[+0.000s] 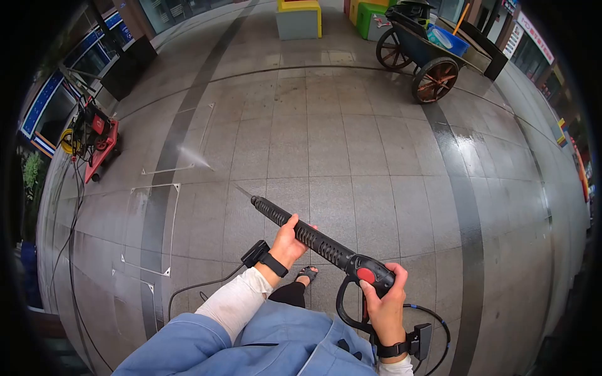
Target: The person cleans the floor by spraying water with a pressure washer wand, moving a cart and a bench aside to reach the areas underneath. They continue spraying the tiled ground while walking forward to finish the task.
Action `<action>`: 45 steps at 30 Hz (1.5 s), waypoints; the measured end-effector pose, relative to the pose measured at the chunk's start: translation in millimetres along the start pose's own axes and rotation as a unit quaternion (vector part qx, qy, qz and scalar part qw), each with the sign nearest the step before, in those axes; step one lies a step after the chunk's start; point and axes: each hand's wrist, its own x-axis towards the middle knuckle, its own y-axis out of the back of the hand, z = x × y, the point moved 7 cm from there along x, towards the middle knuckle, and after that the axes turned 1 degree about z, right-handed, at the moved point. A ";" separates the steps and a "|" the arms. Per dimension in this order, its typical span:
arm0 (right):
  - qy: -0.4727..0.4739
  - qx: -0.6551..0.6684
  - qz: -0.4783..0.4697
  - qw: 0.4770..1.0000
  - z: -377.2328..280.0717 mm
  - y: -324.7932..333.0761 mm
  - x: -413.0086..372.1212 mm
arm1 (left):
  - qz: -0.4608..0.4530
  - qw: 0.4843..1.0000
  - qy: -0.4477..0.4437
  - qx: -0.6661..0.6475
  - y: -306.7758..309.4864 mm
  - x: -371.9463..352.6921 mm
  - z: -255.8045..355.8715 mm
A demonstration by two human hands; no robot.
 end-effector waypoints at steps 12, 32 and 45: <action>-0.096 -0.229 0.317 0.915 -56.8 169.7 -163.5 | -0.215 0.894 0.378 0.111 -125.1 -103.9 -350.0; -0.067 -0.029 0.070 0.995 -13.6 104.9 -79.5 | -0.021 0.993 0.098 0.057 -25.9 -65.6 -114.2; -0.126 -0.257 0.387 0.876 -36.7 188.8 -175.0 | -0.259 0.837 0.446 0.185 -148.5 -122.6 -411.6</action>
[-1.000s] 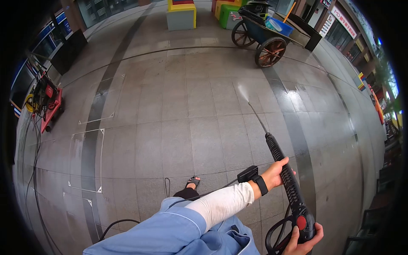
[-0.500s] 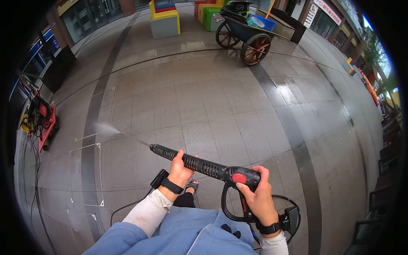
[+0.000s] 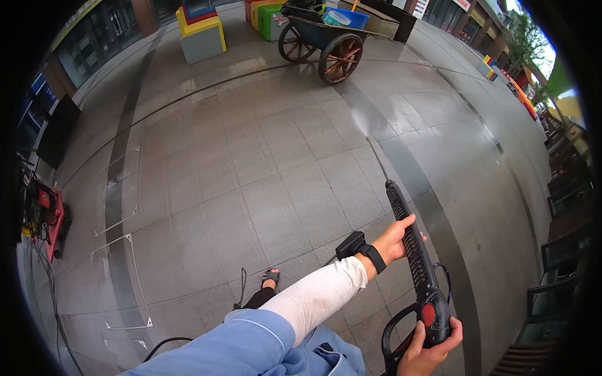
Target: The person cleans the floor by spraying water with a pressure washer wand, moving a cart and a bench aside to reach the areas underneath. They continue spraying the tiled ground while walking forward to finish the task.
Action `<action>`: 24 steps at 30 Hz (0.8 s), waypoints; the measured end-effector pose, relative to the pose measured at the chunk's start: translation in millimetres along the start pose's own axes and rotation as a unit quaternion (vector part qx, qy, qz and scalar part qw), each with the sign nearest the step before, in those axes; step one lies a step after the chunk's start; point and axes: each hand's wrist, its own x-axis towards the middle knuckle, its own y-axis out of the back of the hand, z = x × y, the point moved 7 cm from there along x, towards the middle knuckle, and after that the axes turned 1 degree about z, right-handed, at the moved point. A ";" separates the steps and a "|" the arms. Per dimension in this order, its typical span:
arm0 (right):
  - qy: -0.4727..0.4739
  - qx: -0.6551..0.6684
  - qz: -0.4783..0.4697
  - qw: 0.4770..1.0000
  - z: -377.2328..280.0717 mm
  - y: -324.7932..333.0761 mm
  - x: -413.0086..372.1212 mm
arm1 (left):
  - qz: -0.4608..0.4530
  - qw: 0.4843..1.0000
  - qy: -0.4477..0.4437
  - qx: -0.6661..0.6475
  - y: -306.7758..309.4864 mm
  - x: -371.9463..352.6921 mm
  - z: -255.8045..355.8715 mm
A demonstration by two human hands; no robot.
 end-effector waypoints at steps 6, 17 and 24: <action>0.084 0.136 -0.173 0.972 -43.0 -101.4 22.1 | 0.126 0.961 -0.228 -0.091 103.5 -123.6 149.8; 0.194 0.304 -0.463 0.810 -213.6 -293.1 -32.2 | 0.281 0.775 -0.536 -0.182 231.9 -434.5 289.0; 0.161 0.156 -0.235 0.946 -170.2 -204.4 20.7 | 0.110 0.929 -0.332 -0.124 132.4 -218.1 296.5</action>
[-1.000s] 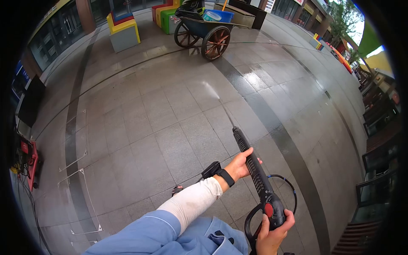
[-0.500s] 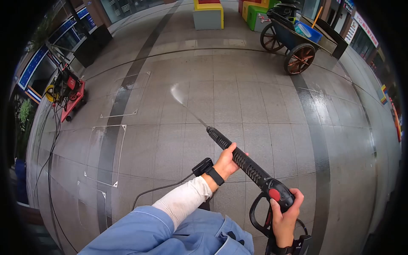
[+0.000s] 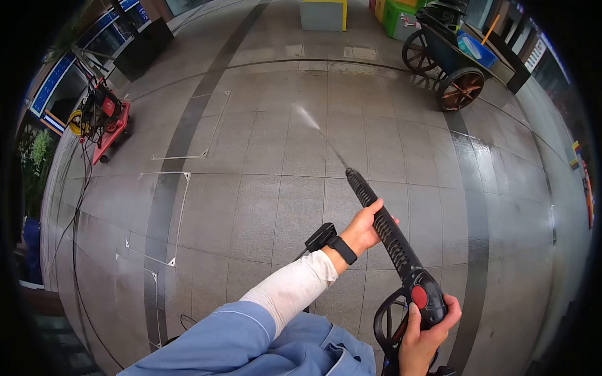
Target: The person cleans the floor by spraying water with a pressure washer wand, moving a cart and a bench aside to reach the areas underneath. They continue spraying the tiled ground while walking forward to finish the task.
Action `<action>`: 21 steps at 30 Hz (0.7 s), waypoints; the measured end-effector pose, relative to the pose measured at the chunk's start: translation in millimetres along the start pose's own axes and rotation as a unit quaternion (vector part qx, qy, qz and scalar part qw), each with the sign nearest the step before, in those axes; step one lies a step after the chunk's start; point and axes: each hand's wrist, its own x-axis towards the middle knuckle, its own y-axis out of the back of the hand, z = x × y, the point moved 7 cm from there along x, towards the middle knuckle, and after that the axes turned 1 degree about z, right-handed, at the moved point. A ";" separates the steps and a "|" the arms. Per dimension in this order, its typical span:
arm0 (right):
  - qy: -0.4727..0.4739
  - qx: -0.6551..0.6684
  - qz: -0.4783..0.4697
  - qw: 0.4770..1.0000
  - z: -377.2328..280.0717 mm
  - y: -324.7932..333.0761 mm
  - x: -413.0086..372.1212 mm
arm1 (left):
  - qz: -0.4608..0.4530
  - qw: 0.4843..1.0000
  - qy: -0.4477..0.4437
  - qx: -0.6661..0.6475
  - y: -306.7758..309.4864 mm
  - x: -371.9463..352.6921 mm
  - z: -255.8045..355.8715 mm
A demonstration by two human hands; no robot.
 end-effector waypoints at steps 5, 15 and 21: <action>0.004 -0.055 0.035 0.998 -1.6 15.5 15.2 | -0.011 0.999 0.026 -0.039 -32.4 32.8 -33.2; 0.094 0.102 -0.169 0.976 -45.2 -138.3 71.1 | 0.113 0.976 -0.176 -0.054 76.8 -46.2 188.1; -0.070 0.011 -0.018 0.997 -4.9 -57.2 81.0 | 0.048 0.998 0.036 0.022 -8.6 85.3 46.3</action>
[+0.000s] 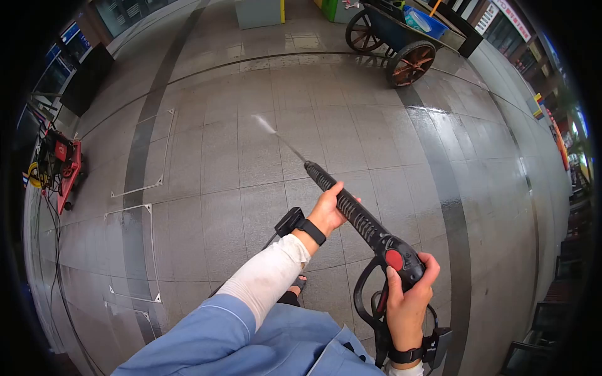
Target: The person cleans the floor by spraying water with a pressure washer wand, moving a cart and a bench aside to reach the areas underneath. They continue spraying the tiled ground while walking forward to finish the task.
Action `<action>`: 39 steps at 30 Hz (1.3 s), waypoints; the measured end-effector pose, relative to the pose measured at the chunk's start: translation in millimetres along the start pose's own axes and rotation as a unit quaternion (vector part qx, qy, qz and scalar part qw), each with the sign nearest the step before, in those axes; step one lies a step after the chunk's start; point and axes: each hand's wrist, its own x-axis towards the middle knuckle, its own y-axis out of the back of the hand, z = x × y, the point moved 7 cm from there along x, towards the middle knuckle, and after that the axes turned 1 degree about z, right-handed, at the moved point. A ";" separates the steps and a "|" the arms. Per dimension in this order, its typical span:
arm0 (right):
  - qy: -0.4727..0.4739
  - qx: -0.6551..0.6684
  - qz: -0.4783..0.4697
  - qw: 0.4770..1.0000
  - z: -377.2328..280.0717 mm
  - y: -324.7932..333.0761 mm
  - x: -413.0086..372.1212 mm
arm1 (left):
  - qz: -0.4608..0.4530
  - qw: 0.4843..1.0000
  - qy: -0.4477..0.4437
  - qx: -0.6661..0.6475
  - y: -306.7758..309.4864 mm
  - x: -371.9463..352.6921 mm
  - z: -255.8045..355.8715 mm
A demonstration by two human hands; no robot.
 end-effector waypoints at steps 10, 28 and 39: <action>-0.065 -0.230 0.230 0.943 12.3 130.6 -30.2 | -0.118 0.950 0.286 0.048 -151.5 13.8 -263.8; -0.095 -0.108 0.137 0.980 50.6 61.1 90.7 | -0.033 0.982 0.179 0.057 -141.4 123.1 -127.9; -0.111 -0.073 0.038 0.990 0.1 18.5 159.5 | 0.071 0.989 0.118 0.046 -113.8 78.7 22.0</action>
